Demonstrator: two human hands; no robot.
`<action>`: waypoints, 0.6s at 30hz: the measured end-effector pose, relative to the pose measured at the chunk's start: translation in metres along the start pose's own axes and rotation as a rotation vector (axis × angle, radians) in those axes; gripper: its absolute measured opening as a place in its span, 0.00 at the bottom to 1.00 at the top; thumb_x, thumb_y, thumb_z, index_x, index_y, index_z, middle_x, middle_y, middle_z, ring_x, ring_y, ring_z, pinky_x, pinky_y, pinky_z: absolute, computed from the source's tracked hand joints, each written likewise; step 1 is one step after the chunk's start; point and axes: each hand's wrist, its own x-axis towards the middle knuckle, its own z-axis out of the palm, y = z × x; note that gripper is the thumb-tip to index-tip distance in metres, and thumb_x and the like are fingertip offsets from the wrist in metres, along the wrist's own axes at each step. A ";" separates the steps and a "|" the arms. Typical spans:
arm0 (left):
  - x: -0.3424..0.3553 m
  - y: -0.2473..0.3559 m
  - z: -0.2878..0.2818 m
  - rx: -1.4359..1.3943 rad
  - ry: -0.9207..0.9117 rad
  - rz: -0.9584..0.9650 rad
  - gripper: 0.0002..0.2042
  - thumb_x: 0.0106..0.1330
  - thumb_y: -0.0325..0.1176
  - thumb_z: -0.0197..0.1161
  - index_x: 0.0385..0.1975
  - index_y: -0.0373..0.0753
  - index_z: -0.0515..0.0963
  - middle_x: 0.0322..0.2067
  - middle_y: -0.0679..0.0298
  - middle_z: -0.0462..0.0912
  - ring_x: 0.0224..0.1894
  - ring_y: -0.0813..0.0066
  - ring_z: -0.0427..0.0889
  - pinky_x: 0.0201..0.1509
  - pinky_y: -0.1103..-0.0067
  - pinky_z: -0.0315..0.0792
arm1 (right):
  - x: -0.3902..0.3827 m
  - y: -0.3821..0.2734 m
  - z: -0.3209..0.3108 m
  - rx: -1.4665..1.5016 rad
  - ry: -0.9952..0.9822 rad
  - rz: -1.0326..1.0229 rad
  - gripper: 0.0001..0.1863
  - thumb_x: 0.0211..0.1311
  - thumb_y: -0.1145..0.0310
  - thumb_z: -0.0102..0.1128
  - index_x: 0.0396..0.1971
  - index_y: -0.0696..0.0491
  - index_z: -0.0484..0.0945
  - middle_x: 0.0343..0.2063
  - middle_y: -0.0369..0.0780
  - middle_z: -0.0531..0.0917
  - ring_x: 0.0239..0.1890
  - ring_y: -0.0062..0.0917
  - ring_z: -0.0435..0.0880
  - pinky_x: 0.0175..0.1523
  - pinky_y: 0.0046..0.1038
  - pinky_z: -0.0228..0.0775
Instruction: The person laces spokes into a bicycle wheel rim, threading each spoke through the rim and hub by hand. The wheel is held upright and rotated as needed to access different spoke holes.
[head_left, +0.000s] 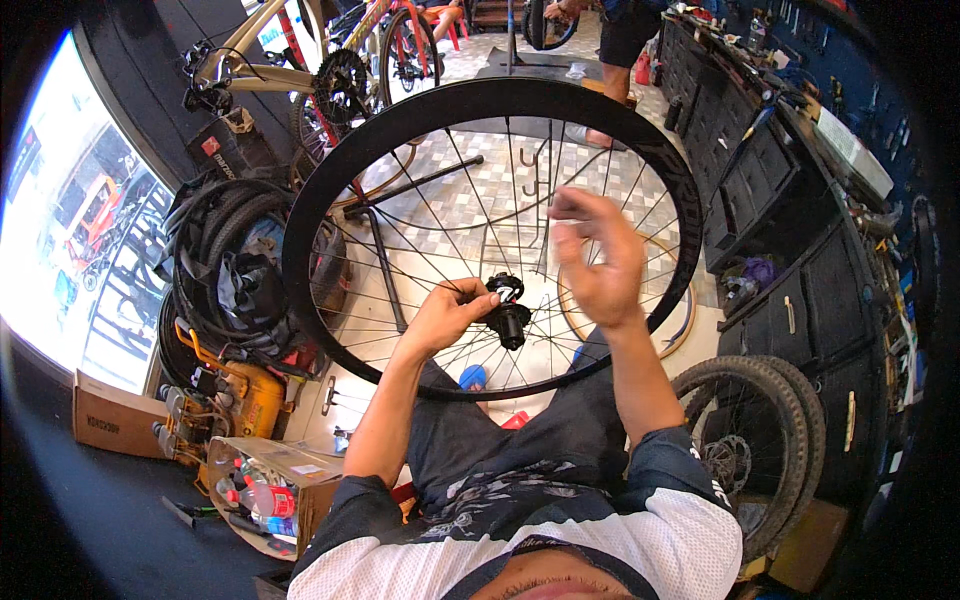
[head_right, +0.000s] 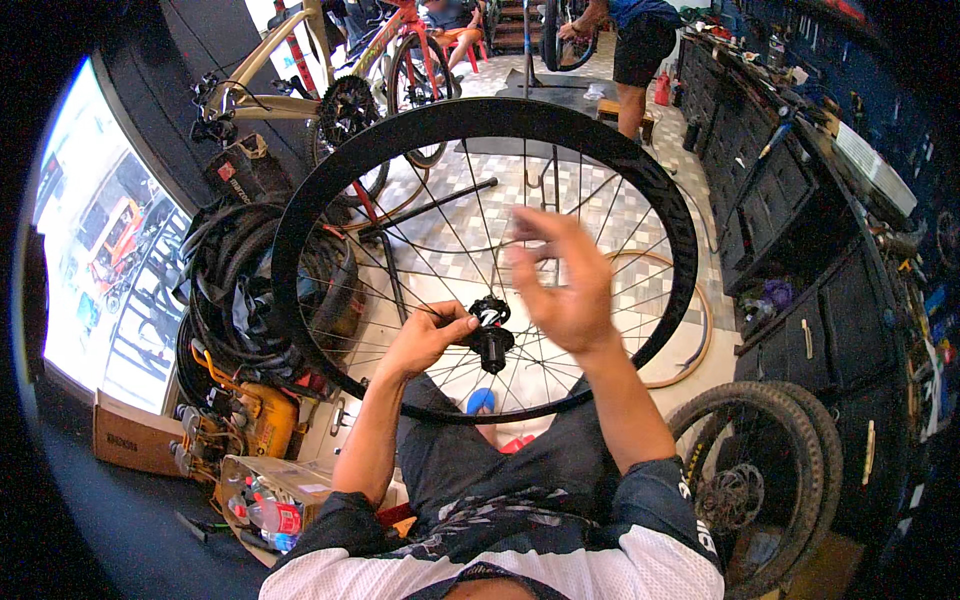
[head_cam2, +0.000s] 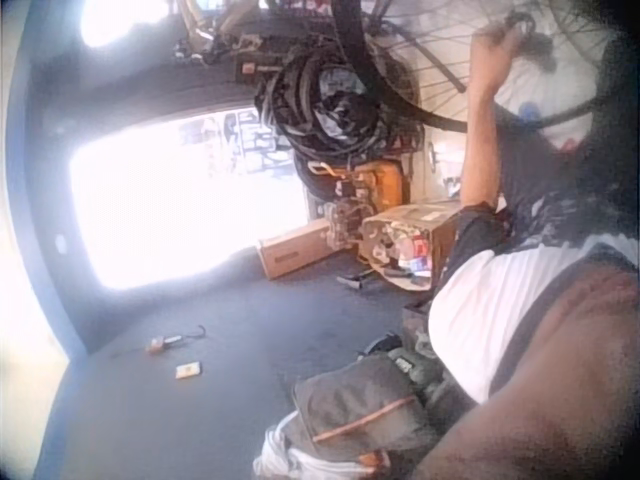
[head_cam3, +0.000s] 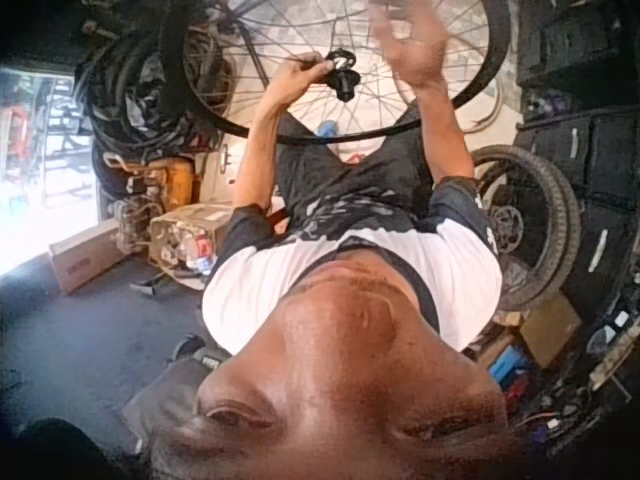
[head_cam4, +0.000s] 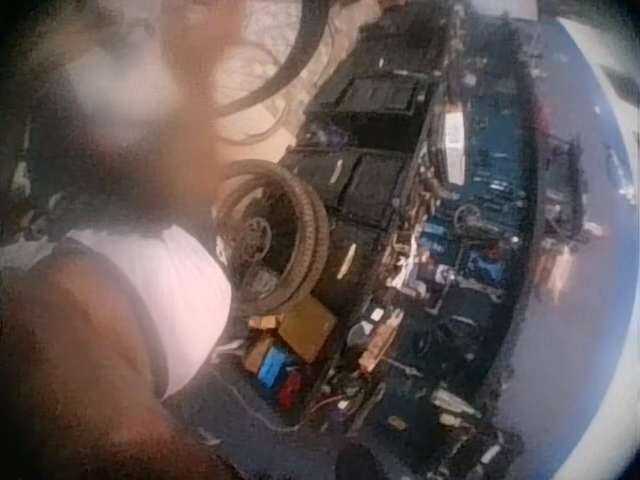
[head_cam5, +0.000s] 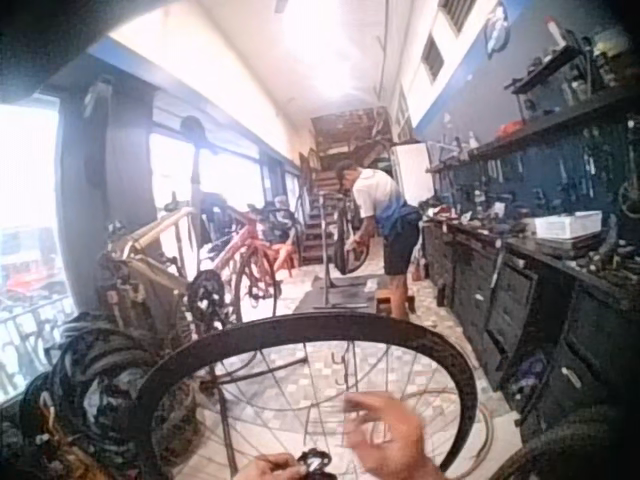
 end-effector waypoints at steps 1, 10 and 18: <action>-0.001 0.003 0.000 -0.013 0.001 -0.005 0.12 0.72 0.36 0.67 0.32 0.33 0.81 0.26 0.72 0.80 0.31 0.86 0.73 0.37 0.82 0.69 | 0.001 -0.008 0.012 0.029 -0.073 0.040 0.19 0.67 0.72 0.63 0.56 0.59 0.80 0.47 0.48 0.85 0.49 0.30 0.87 0.48 0.29 0.80; -0.002 0.001 0.004 -0.024 0.054 0.019 0.12 0.72 0.36 0.66 0.34 0.32 0.81 0.28 0.69 0.82 0.31 0.84 0.74 0.38 0.81 0.71 | 0.019 0.006 0.087 -0.019 -0.191 0.152 0.26 0.73 0.65 0.57 0.66 0.59 0.69 0.47 0.56 0.85 0.50 0.49 0.86 0.54 0.39 0.77; -0.003 0.003 0.001 0.053 0.027 0.011 0.11 0.71 0.36 0.66 0.34 0.32 0.81 0.28 0.68 0.81 0.33 0.82 0.74 0.40 0.79 0.71 | 0.028 0.007 0.079 -0.066 -0.269 0.284 0.10 0.74 0.70 0.57 0.48 0.58 0.82 0.33 0.45 0.90 0.37 0.30 0.91 0.44 0.30 0.80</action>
